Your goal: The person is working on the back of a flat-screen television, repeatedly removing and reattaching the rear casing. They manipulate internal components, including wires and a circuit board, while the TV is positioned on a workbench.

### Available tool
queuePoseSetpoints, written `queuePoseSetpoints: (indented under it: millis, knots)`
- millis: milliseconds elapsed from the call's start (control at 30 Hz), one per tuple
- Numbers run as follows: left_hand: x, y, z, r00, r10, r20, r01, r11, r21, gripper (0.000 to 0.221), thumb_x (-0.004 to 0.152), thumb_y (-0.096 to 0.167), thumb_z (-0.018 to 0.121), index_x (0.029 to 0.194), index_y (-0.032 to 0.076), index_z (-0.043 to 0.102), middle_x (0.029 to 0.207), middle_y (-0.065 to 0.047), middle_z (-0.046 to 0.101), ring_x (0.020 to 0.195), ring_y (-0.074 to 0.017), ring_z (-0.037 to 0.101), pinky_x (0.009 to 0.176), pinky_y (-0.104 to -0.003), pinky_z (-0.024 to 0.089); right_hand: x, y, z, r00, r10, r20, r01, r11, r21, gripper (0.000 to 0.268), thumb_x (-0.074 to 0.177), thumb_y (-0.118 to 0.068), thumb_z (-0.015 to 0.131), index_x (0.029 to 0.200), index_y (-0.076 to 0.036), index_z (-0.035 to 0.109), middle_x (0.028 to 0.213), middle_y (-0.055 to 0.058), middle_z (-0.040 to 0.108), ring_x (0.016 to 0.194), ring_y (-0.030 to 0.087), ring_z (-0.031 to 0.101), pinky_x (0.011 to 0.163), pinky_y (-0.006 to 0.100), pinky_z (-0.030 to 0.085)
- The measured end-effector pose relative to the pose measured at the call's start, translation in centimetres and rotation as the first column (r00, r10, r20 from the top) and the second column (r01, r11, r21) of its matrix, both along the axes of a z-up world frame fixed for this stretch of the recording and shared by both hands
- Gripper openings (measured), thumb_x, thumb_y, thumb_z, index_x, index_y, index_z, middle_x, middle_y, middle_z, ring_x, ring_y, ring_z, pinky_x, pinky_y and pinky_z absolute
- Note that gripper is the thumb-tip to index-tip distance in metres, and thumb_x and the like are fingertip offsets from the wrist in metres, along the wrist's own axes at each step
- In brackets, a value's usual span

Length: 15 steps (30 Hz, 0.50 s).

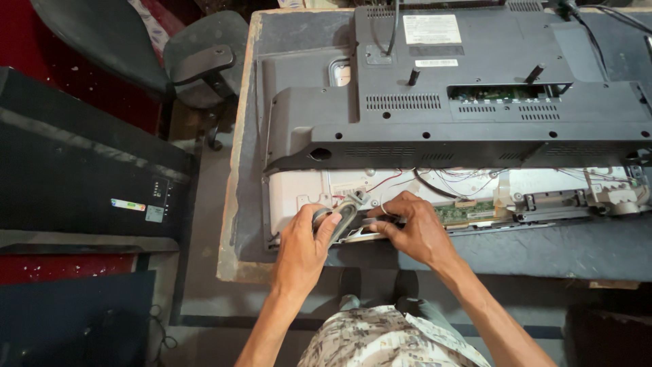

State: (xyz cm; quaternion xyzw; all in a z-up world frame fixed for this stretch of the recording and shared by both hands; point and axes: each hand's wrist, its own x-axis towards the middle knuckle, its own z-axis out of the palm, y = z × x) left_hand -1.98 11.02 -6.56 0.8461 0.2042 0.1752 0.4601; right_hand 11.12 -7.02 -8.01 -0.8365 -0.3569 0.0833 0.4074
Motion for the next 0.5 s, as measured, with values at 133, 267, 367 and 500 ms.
queuePoseSetpoints:
  millis: [133, 267, 367, 500]
  knots:
    - [-0.1, -0.5, 0.3, 1.0, -0.004, -0.005, 0.004, 1.0, 0.03, 0.031, 0.096, 0.03, 0.068, 0.104, 0.001, 0.062, 0.092, -0.02, 0.071, 0.082, -0.038, 0.069, 0.072, -0.045, 0.053, -0.4, -0.8, -1.5, 0.996, -0.073, -0.042, 0.075, 0.996, 0.048, 0.034, 0.072, -0.026, 0.088, 0.099, -0.006, 0.08, 0.087, 0.011, 0.073, 0.08, 0.027, 0.07, 0.073, 0.037, 0.055]
    - [0.9, 0.0, 0.4, 0.998, -0.058, -0.019, 0.06, 0.992, 0.114, 0.033, 0.094, 0.032, 0.071, 0.106, 0.002, 0.063, 0.095, -0.02, 0.072, 0.088, -0.0402, 0.068, 0.074, -0.047, 0.053, -0.5, -1.1, -2.8, 0.994, -0.086, -0.069, 0.092, 0.991, 0.092, 0.032, 0.075, -0.027, 0.087, 0.096, -0.004, 0.08, 0.09, 0.01, 0.074, 0.082, 0.022, 0.071, 0.074, 0.035, 0.055]
    - [2.1, 1.3, 0.2, 0.987, -0.159, 0.007, 0.155, 0.967, 0.201, 0.036, 0.093, 0.033, 0.073, 0.109, 0.002, 0.062, 0.102, -0.02, 0.071, 0.095, -0.042, 0.067, 0.077, -0.048, 0.053, -0.5, -1.2, -3.3, 0.984, -0.121, -0.131, 0.129, 0.99, 0.052, 0.031, 0.076, -0.026, 0.086, 0.097, -0.005, 0.08, 0.09, 0.009, 0.072, 0.079, 0.02, 0.07, 0.074, 0.034, 0.055]
    - [4.9, 3.2, -0.3, 0.951, -0.309, 0.0, 0.298, 0.918, 0.261, 0.042, 0.093, 0.036, 0.073, 0.115, 0.003, 0.06, 0.107, -0.019, 0.069, 0.099, -0.041, 0.066, 0.081, -0.047, 0.053, -0.2, -1.3, -3.1, 0.986, -0.094, -0.137, 0.101, 0.994, 0.047, 0.031, 0.077, -0.027, 0.085, 0.098, -0.005, 0.08, 0.089, 0.009, 0.072, 0.078, 0.021, 0.07, 0.074, 0.034, 0.055]
